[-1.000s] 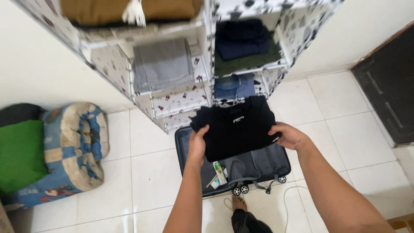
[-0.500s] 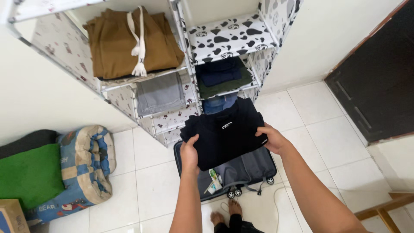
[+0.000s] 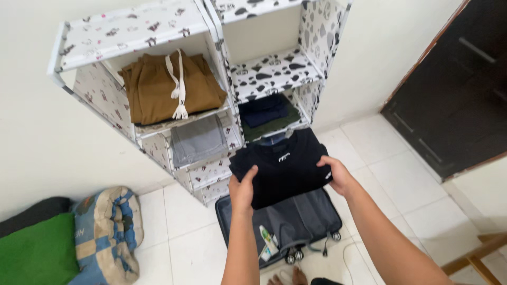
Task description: The person opens a suitcase and removes folded clothes and toiletries, placing them onto a nearby storage shelf. The person then closes the suitcase and moves it to the floor to continue unpacking the remaining items.
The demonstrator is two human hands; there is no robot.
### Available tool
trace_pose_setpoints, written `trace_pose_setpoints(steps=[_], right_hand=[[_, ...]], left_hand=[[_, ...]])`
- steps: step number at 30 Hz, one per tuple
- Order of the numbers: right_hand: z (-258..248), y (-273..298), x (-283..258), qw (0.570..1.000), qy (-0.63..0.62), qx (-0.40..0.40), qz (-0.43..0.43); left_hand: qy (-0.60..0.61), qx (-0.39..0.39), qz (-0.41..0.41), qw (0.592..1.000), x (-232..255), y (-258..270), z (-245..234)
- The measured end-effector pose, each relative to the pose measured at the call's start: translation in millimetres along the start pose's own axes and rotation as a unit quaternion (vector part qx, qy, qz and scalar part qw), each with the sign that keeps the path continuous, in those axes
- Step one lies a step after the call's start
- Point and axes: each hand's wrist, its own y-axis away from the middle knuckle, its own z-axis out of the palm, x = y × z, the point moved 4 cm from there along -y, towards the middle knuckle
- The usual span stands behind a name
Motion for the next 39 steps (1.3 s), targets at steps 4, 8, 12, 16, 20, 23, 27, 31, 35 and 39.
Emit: trace_pose_setpoints(steps=[4,8,12,16,20,23,27,31,35,39], right_hand=[[13.8,17.2,-24.6,0.999,-0.002,0.033,-0.009],[16.0,30.7,-43.0,0.998,0.008,0.065,-0.022],[11.1,23.4,-59.9,0.996,0.016,0.087,-0.03],[1.2,4.6,-72.2,0.995,-0.032,0.084,-0.044],[-5.7,-19.3,-80.7,0.994,-0.074,0.065,-0.049],[-8.0,-37.8,-93.1,0.997,-0.049,0.043,-0.047],[-30.3,-65.8,-122.1,0.997,-0.056,-0.03,-0.038],[-37.5,-96.4,-138.1,0.996,-0.021,-0.062,-0.067],[-37.1,-114.9,-157.0,0.987,0.037,-0.084,-0.129],[-15.3,-133.2,-185.0,0.988,0.051,-0.095,-0.113]], left_hand=[[-0.02,-0.06,-0.005,0.998,15.7,5.8,8.9],[-0.091,-0.134,0.045,0.986,33.0,17.7,18.9],[-0.183,-0.172,0.086,0.964,43.4,20.5,28.0],[-0.249,-0.206,0.112,0.94,40.9,20.4,51.0],[-0.294,-0.136,0.167,0.931,35.1,21.2,79.7],[-0.282,-0.064,0.19,0.938,34.0,20.2,98.1],[-0.239,0.039,0.188,0.952,21.7,14.9,131.8],[-0.239,0.108,0.169,0.95,17.9,-0.2,147.8],[-0.266,0.131,0.198,0.934,23.0,-9.0,164.7],[-0.208,0.109,0.247,0.94,42.4,-32.5,166.8]])
